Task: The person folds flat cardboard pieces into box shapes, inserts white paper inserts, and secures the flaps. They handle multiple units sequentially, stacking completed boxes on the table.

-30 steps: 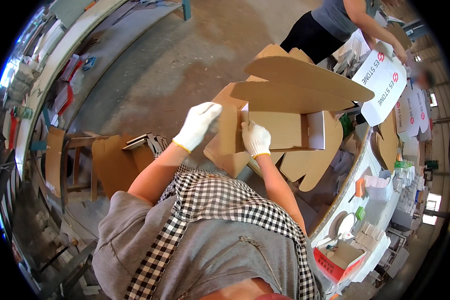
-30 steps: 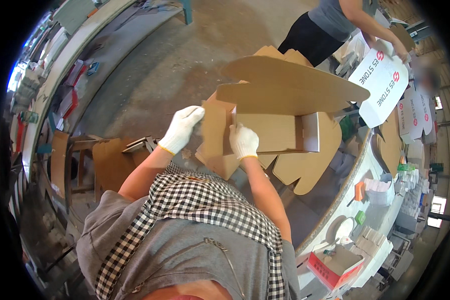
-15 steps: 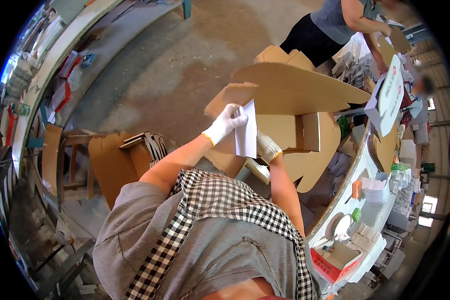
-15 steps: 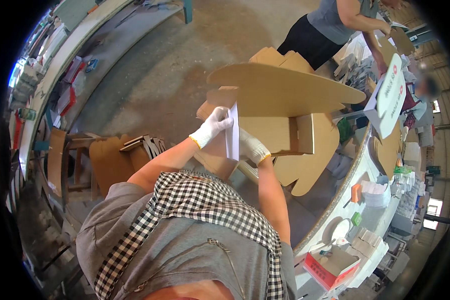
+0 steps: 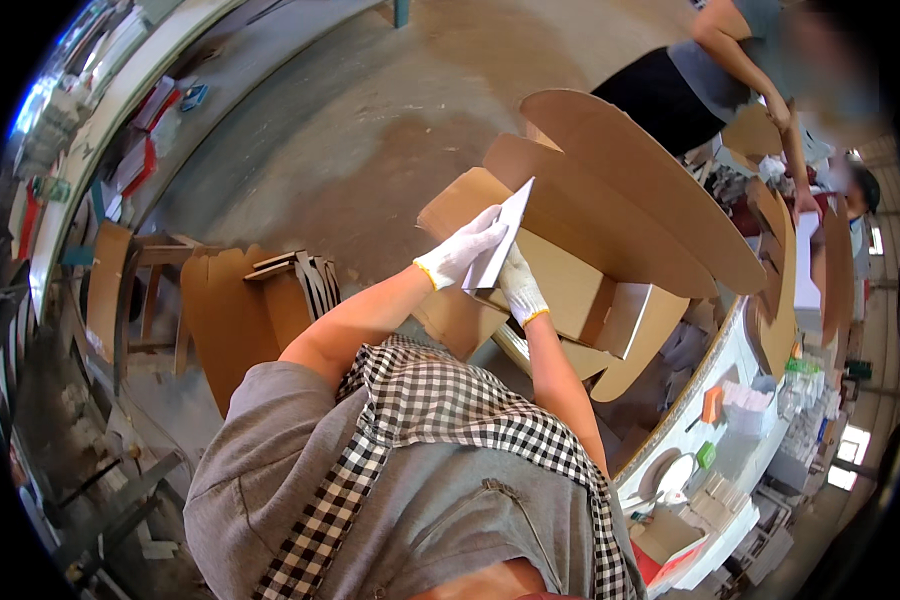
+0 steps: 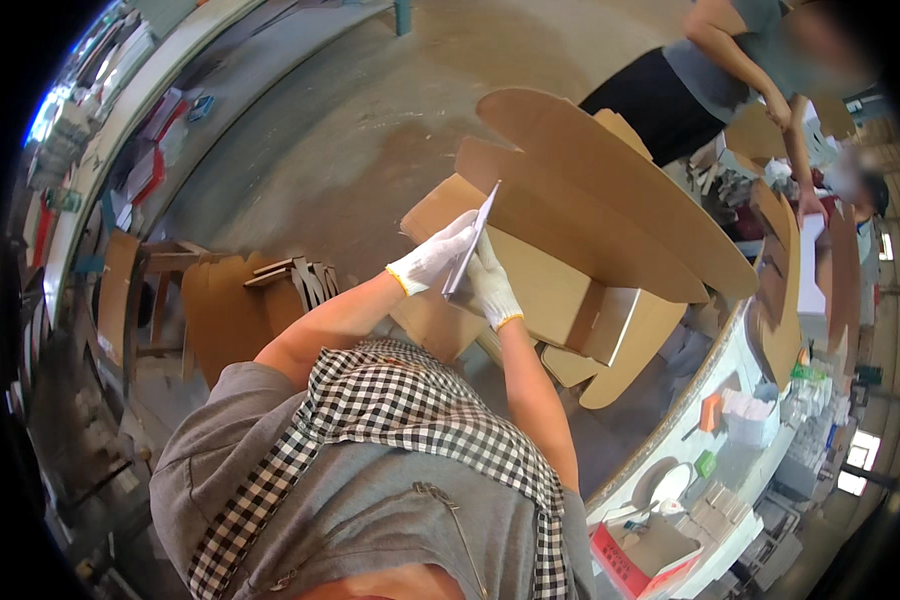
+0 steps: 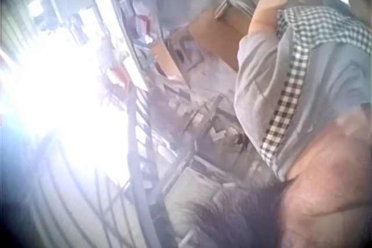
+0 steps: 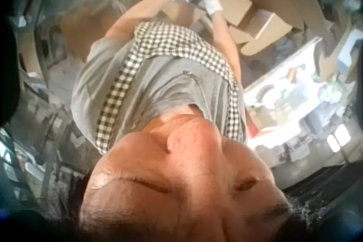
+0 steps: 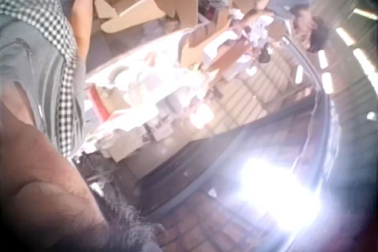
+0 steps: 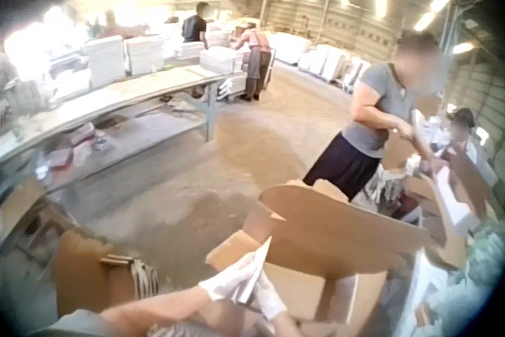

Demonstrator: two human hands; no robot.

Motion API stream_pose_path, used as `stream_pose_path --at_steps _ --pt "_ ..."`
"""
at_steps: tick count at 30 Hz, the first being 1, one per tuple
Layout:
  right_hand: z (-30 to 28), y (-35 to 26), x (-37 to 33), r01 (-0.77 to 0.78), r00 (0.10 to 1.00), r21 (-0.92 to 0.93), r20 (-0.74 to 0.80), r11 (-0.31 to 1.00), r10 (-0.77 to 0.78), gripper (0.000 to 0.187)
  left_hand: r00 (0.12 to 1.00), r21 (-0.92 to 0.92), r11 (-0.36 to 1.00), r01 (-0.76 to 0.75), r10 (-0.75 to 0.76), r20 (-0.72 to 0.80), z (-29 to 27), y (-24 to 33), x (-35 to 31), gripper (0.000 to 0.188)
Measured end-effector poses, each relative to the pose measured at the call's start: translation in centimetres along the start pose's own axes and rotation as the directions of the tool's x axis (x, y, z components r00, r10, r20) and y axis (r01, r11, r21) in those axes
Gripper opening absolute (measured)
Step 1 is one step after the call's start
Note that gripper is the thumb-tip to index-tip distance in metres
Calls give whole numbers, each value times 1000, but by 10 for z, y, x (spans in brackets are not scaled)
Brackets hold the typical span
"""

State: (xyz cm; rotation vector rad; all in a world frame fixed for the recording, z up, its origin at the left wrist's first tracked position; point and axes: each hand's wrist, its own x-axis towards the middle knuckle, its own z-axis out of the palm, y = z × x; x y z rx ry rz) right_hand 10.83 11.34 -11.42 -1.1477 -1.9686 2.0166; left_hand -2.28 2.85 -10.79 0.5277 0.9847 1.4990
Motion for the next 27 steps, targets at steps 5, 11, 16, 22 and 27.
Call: stream_pose_path --at_steps 5,11,16,22,27 --pt "-12 30 -13 74 996 357 -67 931 -53 59 948 343 935 94 21 -317 36 1 14 111" --pt "-67 23 -35 6 1000 -882 19 472 22 43 907 610 758 229 60 -416 54 18 4 99" --pt "-104 7 -60 163 853 -163 -472 973 -222 44 895 670 722 174 167 -413 44 -14 20 69" --pt "-42 -8 -20 0 989 59 -150 998 9 64 858 550 818 169 152 -490 35 -35 24 66" --pt "-30 -2 -3 -265 964 542 135 798 228 71 966 34 994 103 -92 -243 40 4 -5 71"
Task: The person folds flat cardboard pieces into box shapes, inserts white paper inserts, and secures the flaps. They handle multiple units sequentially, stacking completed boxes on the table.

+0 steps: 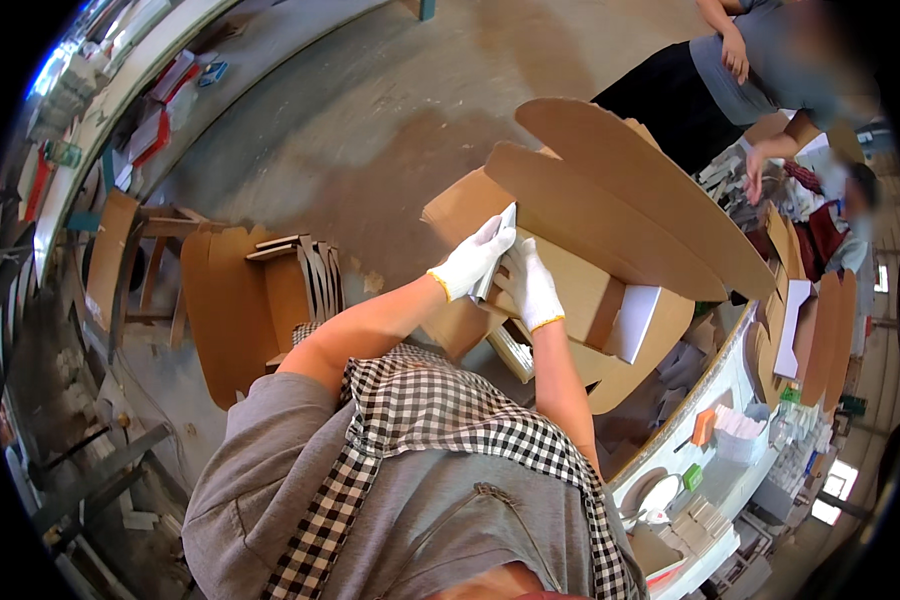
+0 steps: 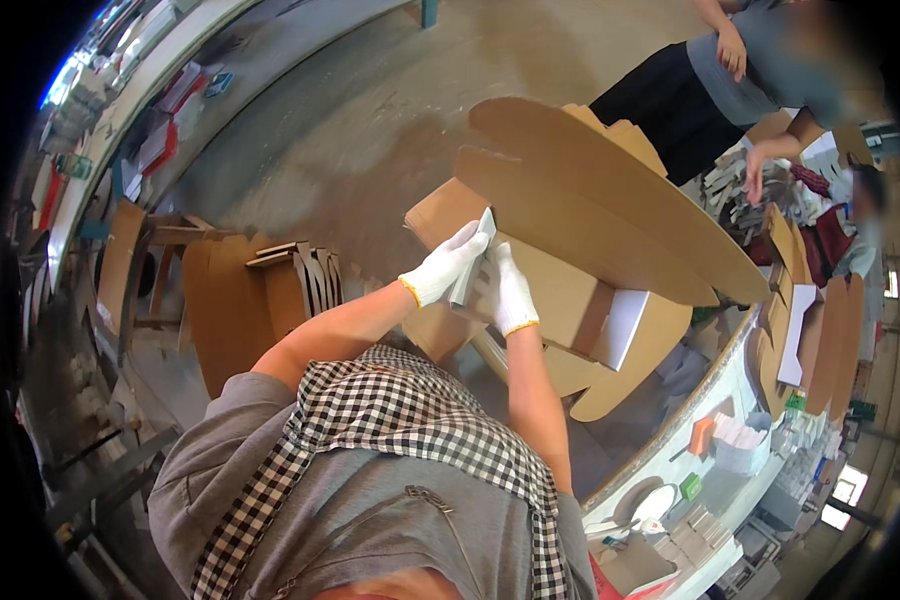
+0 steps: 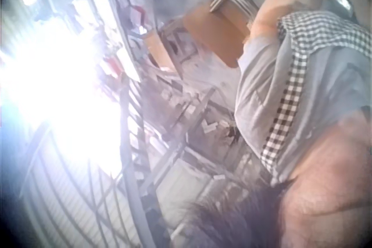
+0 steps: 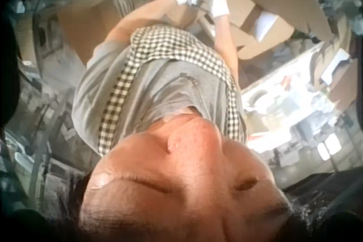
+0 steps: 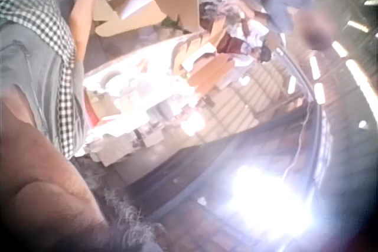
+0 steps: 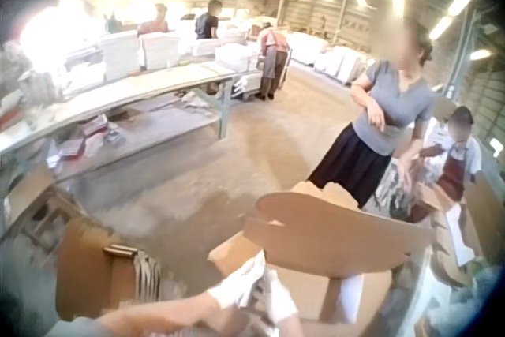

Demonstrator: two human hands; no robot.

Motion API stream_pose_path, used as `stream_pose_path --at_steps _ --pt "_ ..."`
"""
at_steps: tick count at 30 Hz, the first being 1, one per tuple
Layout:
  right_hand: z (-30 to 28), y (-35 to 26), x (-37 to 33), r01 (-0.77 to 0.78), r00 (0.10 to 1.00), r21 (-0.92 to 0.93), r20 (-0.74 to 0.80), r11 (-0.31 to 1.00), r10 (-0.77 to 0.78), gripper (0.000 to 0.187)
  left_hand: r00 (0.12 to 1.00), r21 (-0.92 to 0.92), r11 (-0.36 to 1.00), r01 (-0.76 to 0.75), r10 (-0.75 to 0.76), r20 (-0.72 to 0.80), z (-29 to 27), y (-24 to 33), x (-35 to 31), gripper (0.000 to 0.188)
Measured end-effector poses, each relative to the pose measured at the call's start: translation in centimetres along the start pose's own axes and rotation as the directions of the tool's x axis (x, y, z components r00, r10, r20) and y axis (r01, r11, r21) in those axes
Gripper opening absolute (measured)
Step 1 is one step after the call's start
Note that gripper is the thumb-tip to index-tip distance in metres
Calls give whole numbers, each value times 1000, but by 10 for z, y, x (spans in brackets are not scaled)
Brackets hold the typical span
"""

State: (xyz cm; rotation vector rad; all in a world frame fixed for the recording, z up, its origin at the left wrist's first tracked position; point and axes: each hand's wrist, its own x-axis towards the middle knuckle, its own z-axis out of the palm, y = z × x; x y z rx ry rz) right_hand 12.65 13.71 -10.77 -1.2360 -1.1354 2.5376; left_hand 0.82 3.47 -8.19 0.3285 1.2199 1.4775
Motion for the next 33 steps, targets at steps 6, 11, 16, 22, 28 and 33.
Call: stream_pose_path --at_steps 6,11,16,22,28,33 --pt "20 -6 3 -58 995 84 88 995 50 65 981 331 942 -57 115 -159 -1 -19 9 75" --pt "18 1 23 -51 997 -4 -60 999 51 53 995 467 884 31 16 -95 3 5 9 80" --pt "22 -24 6 -37 999 -168 -6 985 37 55 983 521 851 -71 149 -110 2 -5 12 67" --pt "-21 3 41 75 996 17 57 997 -76 60 990 546 826 -139 121 69 -7 -10 13 79" --pt "-4 13 45 155 974 116 151 981 -172 63 974 358 908 -218 181 134 -6 -19 18 69" --pt "-5 6 25 214 977 -30 11 976 -214 63 972 434 878 -200 121 203 -10 -14 42 61"
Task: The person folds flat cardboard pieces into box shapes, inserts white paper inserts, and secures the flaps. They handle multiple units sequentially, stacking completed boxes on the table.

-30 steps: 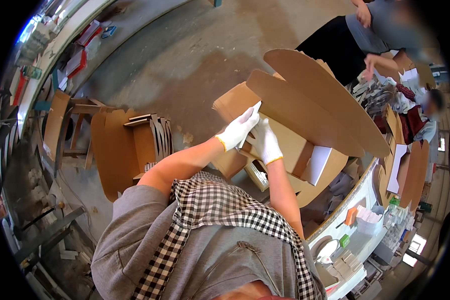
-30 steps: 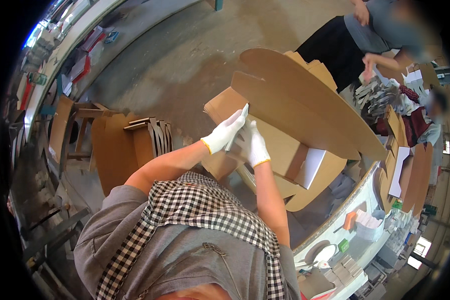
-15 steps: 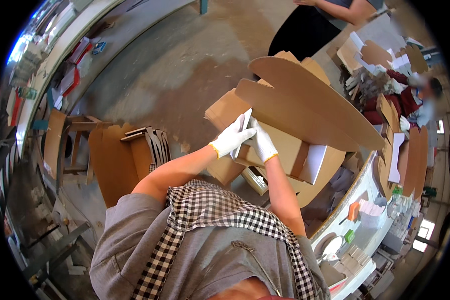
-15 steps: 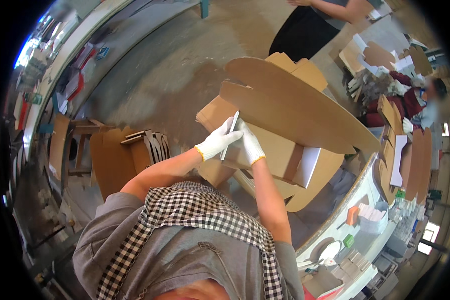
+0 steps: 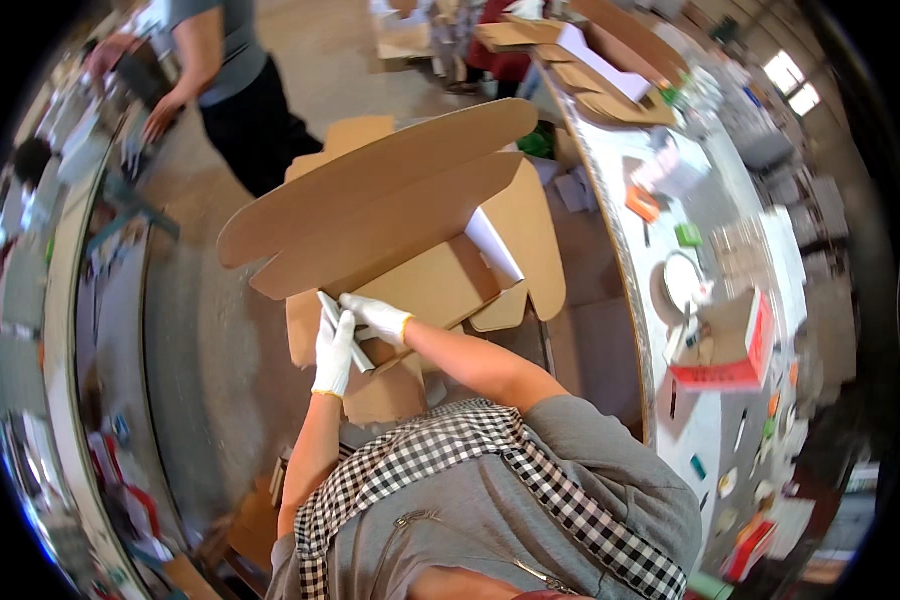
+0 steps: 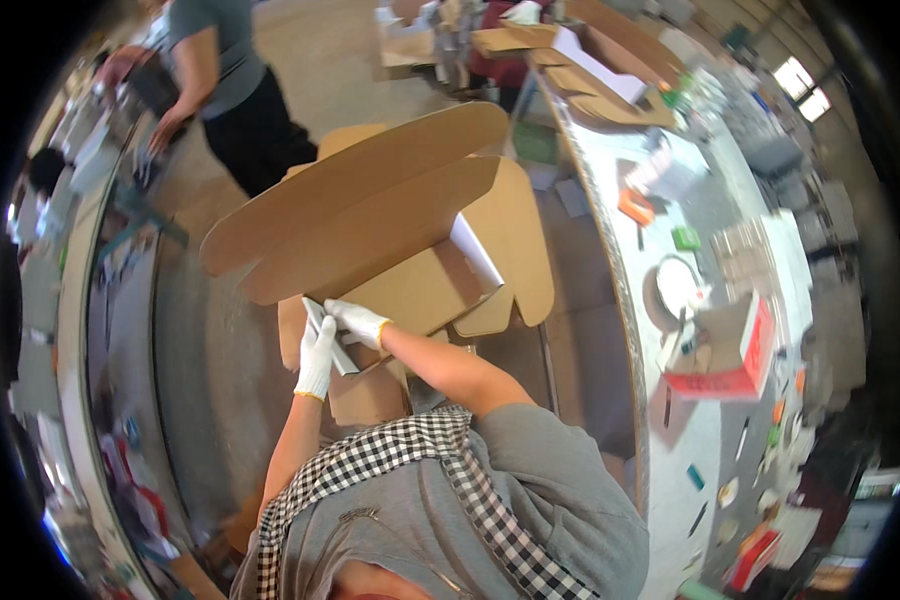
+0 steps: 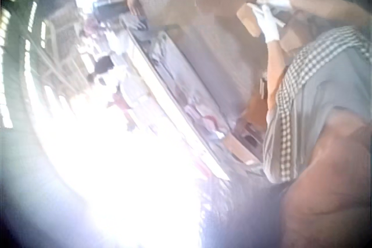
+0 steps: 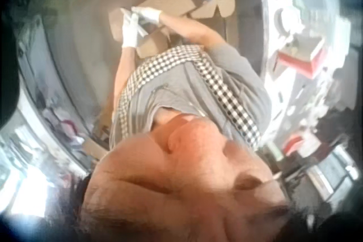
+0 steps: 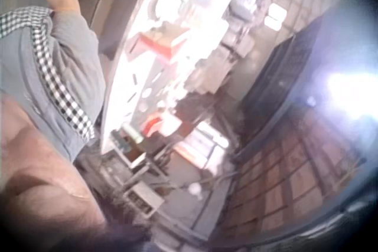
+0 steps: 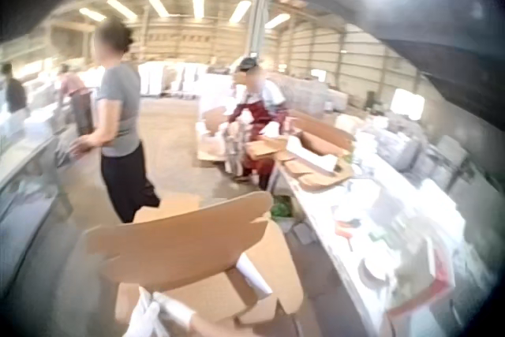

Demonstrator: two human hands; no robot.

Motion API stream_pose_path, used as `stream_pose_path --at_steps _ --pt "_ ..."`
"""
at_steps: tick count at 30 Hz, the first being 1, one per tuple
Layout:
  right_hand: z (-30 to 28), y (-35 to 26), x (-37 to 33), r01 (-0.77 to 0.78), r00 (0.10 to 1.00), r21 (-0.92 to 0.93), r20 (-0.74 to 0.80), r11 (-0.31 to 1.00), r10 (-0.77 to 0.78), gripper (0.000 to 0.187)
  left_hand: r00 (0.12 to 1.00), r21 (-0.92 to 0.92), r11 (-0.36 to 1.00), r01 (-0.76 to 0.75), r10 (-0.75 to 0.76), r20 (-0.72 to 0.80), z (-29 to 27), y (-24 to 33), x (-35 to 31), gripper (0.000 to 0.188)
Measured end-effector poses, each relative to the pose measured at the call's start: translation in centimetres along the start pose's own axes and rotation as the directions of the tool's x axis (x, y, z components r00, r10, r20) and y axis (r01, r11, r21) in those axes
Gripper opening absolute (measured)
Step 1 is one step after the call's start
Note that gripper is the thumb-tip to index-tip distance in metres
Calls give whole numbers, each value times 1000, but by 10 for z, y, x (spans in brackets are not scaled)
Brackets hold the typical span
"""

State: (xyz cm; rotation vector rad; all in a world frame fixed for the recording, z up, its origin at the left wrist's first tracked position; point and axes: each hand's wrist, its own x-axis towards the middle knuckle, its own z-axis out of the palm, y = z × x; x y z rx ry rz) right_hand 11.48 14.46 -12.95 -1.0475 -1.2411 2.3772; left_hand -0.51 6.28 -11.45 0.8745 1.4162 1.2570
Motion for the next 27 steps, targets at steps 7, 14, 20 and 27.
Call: stream_pose_path --at_steps 7,14,20,27 --pt "-8 -15 -36 234 869 -469 -292 851 -400 49 998 147 989 -5 13 -57 -16 19 42 33" --pt "15 -40 -107 319 886 228 -417 920 -204 60 821 665 653 -362 562 -105 33 68 -12 57" --pt "54 -50 -119 471 881 662 -324 583 -344 40 957 34 961 -273 275 -93 54 73 -40 49" --pt "87 -45 -113 527 843 735 -392 427 -368 43 979 -136 972 -191 178 -104 45 69 -29 34"
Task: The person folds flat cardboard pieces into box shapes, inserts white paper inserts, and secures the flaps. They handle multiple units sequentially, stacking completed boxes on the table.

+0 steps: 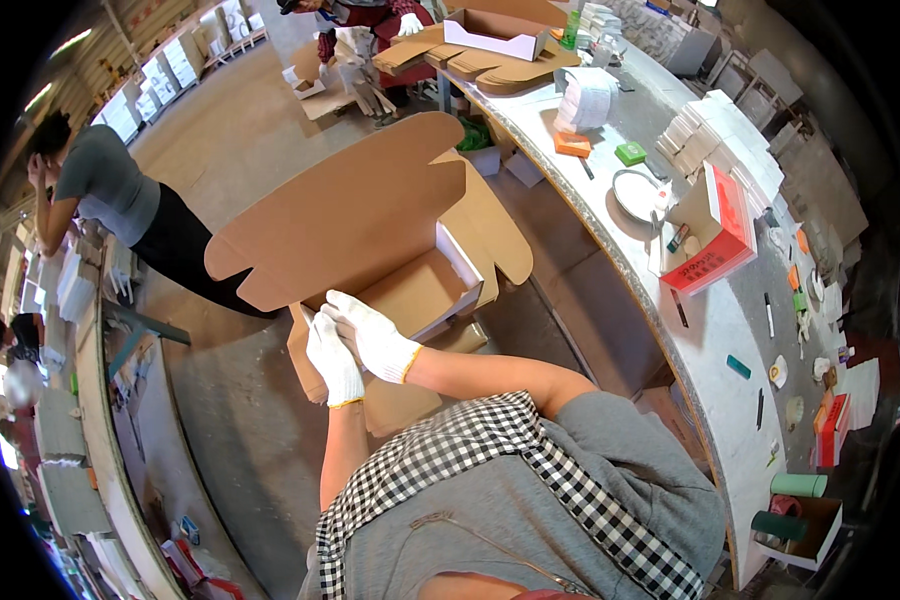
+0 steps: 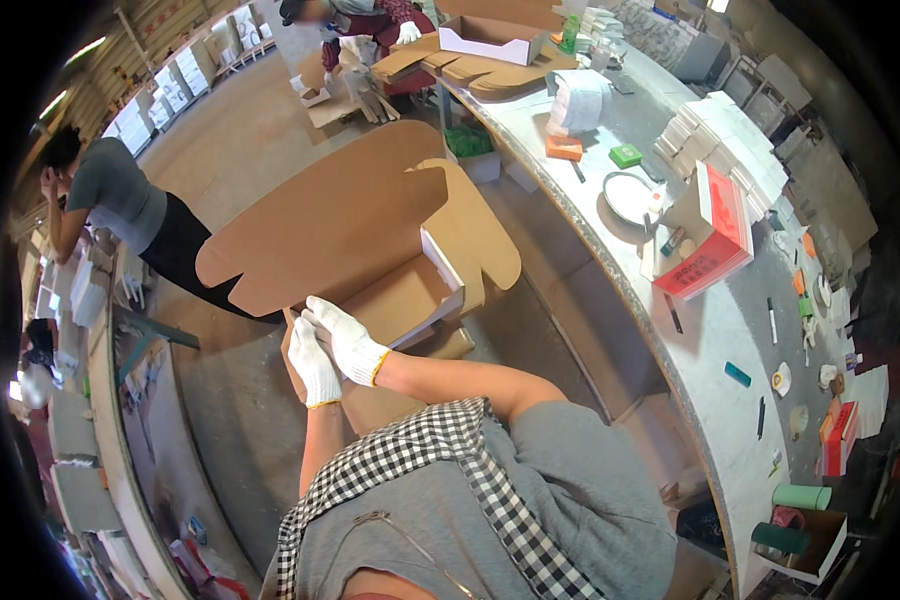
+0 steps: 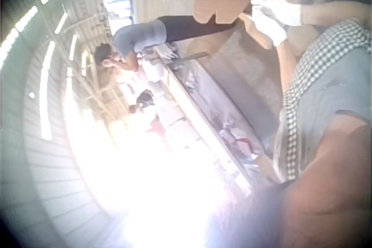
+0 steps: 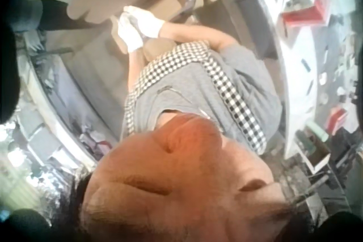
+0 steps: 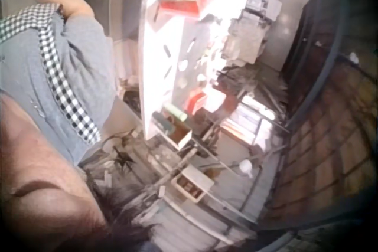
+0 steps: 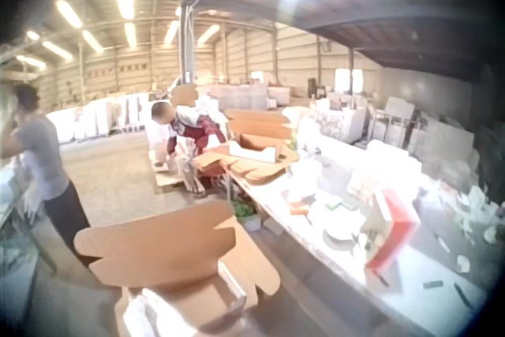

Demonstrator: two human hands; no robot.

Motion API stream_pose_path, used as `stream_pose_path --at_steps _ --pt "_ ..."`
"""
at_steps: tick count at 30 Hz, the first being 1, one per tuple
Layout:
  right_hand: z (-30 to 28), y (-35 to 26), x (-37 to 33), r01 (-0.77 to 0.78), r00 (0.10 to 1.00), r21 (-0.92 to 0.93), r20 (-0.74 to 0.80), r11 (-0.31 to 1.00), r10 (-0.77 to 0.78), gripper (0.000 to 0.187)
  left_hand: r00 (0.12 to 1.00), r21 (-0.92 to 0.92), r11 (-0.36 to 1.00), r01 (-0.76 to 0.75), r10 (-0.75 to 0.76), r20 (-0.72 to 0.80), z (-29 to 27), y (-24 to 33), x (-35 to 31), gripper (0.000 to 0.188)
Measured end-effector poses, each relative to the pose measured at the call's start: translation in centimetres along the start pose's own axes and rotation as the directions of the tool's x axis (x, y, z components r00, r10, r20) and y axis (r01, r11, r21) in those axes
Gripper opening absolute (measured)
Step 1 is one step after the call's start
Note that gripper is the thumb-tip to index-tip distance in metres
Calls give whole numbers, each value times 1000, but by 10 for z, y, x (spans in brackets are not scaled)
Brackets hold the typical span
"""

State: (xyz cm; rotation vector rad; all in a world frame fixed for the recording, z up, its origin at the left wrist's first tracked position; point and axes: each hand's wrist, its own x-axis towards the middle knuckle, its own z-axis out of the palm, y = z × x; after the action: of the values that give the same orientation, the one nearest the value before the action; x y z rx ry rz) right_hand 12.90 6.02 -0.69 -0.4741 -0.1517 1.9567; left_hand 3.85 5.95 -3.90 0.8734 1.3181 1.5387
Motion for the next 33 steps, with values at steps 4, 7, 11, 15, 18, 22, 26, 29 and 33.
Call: stream_pose_path --at_steps 4,7,11,15,18,22,26,29,33 --pt "-9 5 10 203 976 -285 -21 937 -218 50 986 186 969 -161 153 58 22 10 -3 34" --pt "27 -6 -13 186 972 -499 -36 847 -234 53 963 254 930 -264 239 125 3 -18 23 32" --pt "57 -24 -30 189 969 -653 3 734 -247 52 974 156 963 -220 209 81 6 -11 45 32" --pt "51 -26 -26 337 933 -696 158 634 -323 45 972 108 968 -226 216 95 17 -7 61 32" --pt "50 -38 -29 241 965 -587 227 773 -129 44 967 82 967 -241 232 109 20 -4 58 33" --pt "43 -56 -74 259 958 -479 235 839 -161 50 986 127 977 -169 168 23 46 9 56 34" --pt "10 -83 -80 208 970 -219 172 953 -173 53 971 225 945 -237 240 17 98 19 38 37" --pt "1 -116 -123 279 955 -190 161 941 -251 47 978 89 975 -204 200 54 129 33 12 37" --pt "-20 -164 -154 333 925 -189 254 924 -282 38 936 -42 986 -160 165 310 163 40 -19 35"
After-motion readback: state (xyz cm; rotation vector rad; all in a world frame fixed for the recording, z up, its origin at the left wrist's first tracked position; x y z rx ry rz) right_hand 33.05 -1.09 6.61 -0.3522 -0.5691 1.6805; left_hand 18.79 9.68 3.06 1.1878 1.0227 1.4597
